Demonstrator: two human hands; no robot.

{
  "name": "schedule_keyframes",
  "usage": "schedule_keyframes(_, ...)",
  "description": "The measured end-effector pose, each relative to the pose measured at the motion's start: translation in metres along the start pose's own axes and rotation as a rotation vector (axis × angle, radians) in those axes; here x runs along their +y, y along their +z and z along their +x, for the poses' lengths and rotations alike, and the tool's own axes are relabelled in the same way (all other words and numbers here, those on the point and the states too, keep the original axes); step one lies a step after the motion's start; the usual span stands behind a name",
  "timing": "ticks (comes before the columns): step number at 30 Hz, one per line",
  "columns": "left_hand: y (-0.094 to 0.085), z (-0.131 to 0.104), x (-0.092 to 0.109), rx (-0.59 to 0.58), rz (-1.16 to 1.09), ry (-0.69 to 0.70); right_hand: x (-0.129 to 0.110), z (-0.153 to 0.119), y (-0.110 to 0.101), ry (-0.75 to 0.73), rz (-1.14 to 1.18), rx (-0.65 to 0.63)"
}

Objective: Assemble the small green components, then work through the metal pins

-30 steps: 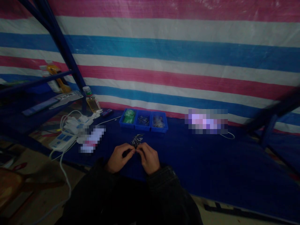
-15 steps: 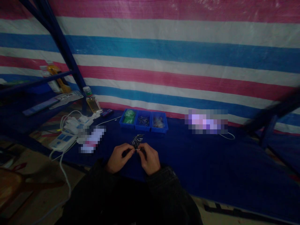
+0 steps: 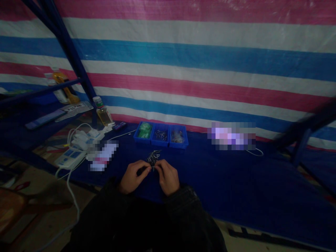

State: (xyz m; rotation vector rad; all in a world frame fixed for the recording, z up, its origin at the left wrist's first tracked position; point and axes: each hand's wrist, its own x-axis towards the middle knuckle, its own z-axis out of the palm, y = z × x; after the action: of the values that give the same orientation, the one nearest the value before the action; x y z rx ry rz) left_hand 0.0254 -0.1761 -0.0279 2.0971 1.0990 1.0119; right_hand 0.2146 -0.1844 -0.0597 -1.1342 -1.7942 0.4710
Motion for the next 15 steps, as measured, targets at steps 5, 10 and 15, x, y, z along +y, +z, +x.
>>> schedule_keyframes(5,-0.0001,-0.0005,0.0009,0.009,-0.008,0.004,-0.0028,0.0014,-0.0031,0.026,-0.019,0.027)
schedule_keyframes(10,0.0002,-0.0007,0.0015,0.025,-0.007,-0.012,-0.0061,0.0011,-0.0048,0.035,0.060,0.036)
schedule_keyframes(15,-0.0004,-0.0004,0.0005,0.012,0.011,-0.015,-0.0038,0.0000,-0.0024,-0.002,0.059,0.019)
